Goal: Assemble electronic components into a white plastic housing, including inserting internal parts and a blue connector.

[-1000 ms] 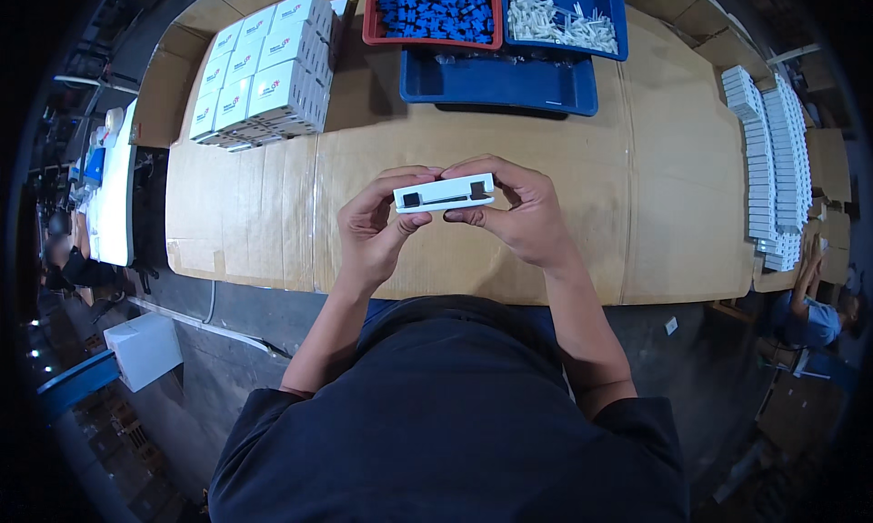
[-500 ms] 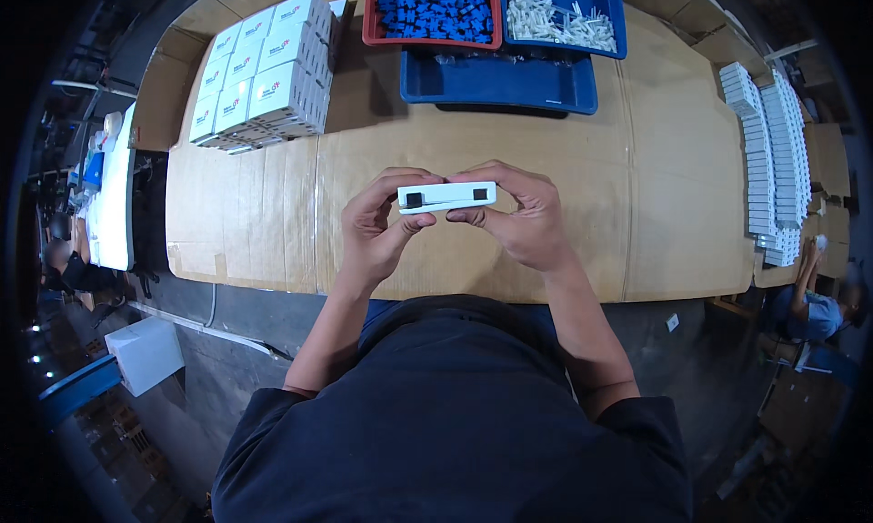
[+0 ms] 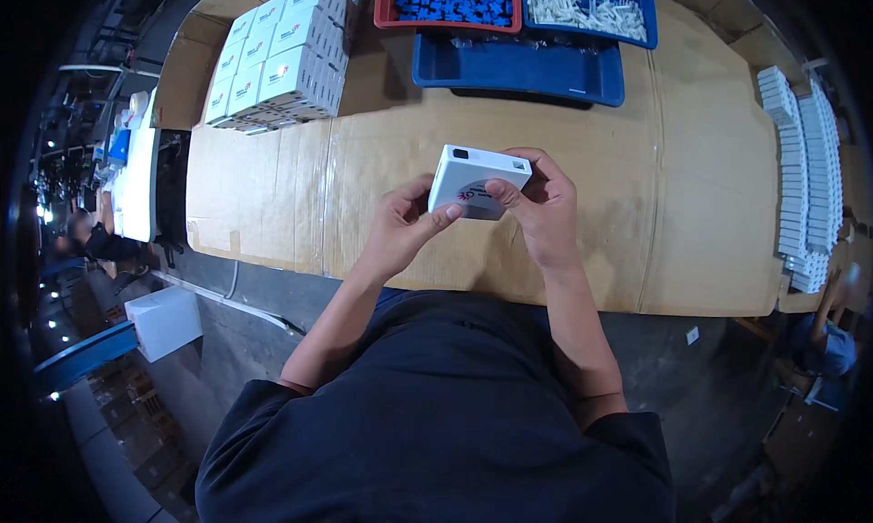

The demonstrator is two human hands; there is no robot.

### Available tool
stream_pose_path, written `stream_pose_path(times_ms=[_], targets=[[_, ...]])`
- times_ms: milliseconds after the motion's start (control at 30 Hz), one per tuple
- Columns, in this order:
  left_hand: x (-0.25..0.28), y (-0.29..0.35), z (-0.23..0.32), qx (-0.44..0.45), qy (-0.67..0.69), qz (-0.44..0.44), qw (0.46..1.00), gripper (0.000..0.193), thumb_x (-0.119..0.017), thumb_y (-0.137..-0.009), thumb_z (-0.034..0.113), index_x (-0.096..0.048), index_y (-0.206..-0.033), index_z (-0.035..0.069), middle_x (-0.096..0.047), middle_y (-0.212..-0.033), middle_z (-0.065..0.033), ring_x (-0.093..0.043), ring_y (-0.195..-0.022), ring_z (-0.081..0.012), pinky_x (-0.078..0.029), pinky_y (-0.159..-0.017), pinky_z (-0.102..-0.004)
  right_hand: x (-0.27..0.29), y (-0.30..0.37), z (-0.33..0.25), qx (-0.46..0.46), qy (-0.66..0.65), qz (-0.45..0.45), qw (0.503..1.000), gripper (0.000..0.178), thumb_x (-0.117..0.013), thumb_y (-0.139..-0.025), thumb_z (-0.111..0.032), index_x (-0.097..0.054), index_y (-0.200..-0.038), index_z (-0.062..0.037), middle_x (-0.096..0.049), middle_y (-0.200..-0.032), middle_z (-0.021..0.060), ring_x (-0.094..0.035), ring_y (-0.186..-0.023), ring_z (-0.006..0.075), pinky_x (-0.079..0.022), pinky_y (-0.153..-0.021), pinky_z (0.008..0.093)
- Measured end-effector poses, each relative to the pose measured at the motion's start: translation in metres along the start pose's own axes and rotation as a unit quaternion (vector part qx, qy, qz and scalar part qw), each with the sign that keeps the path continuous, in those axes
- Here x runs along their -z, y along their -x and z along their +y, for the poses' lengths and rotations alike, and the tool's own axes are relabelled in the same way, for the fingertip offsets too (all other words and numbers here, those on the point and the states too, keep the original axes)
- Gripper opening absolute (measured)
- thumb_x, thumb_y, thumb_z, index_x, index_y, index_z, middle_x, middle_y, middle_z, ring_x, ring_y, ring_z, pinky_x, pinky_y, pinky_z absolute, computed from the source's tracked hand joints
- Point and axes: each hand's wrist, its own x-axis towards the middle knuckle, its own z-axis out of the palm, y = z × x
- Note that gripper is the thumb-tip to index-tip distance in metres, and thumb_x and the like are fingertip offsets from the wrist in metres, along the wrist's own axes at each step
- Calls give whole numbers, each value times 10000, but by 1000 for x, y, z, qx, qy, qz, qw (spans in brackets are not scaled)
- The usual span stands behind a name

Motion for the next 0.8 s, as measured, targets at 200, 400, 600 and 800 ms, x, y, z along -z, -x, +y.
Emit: stream_pose_path(times_ms=[200, 400, 600, 800], targets=[[-30, -3, -11, 152, 351, -122, 916, 612, -362, -1132, 477, -478, -1500, 2, -664, -1281, -198, -729, -1036, -246, -599, -955, -392, 18, 18, 9, 7, -62, 39, 997, 384, -835, -909, -129, -643, -1223, -18, -713, -1034, 30, -668, -972, 104, -537, -868, 258], [-63, -13, -21, 270, 594, -152, 743, 415, -580, -1086, 240, -524, -1428, 11, -698, -1187, -135, -714, -1037, -206, -611, -941, -377, 36, 14, -10, 34, 16, 9, 999, 502, -732, -990, -104, -557, -1452, -13, -697, -1247, 91, -655, -1134, 162, -535, -965, 301], [-95, -27, 8, 94, 410, 24, 907, 414, -688, -1012, 166, -521, -1369, 39, -678, -1208, -77, -683, -1080, -197, -566, -948, -389, 61, 22, -31, -17, 10, 84, 996, 402, -604, -1046, -47, -563, -1443, -8, -641, -1351, 105, -641, -1181, 184, -550, -981, 337], [-122, -21, 4, -158, 145, 121, 969, 415, -630, -966, -41, -418, -1320, 7, -504, -1410, -153, -537, -1326, -220, -485, -1084, -341, 48, 45, -25, -17, 88, 26, 996, 769, -766, -946, -91, -340, -1576, 20, -582, -1404, 140, -592, -1289, 220, -570, -987, 368]])
